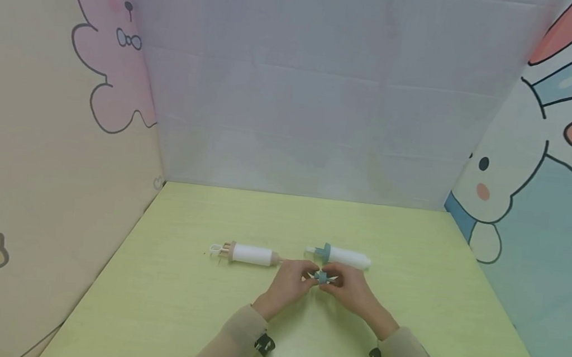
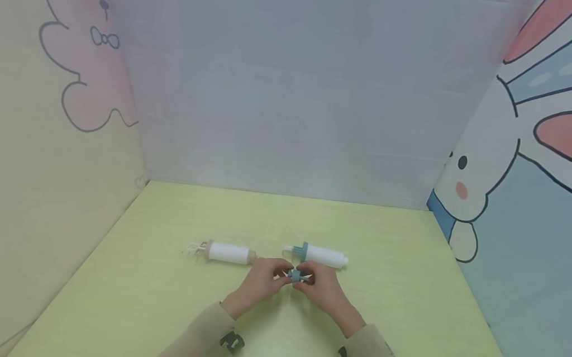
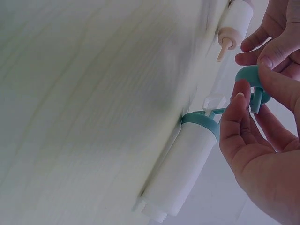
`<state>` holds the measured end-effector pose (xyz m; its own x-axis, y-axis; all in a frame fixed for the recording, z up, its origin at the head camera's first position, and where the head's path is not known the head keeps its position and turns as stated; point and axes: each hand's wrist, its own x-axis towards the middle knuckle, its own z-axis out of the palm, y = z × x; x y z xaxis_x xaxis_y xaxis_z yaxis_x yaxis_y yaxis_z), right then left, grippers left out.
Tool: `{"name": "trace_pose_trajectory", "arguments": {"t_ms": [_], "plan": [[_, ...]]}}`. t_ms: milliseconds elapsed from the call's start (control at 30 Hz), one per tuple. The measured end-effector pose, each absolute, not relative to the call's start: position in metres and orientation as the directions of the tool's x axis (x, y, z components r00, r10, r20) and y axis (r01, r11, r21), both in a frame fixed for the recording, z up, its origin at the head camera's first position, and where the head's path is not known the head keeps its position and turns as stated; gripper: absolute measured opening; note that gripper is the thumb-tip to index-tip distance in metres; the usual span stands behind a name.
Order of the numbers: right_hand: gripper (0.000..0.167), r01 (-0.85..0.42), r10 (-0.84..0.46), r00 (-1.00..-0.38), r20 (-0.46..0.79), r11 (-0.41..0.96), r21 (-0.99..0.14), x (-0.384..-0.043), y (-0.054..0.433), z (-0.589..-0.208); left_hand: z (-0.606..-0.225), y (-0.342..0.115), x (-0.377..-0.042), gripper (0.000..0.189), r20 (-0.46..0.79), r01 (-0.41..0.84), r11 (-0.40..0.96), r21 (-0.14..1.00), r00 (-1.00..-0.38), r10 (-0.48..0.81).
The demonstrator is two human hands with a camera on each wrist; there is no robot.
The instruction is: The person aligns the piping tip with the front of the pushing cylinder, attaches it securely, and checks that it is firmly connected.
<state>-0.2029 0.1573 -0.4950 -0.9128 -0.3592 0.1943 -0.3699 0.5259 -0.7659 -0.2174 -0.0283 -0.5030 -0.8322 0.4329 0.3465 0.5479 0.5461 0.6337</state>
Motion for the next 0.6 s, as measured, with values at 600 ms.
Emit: {"name": "trace_pose_trajectory", "arguments": {"t_ms": [600], "plan": [[0.029, -0.324, -0.34, -0.926, 0.161, 0.502, -0.802, -0.2037, 0.1587, -0.4942, -0.5059, -0.0263, -0.2172, 0.015, 0.335, 0.501, 0.484, 0.717, -0.857, 0.391]]}}
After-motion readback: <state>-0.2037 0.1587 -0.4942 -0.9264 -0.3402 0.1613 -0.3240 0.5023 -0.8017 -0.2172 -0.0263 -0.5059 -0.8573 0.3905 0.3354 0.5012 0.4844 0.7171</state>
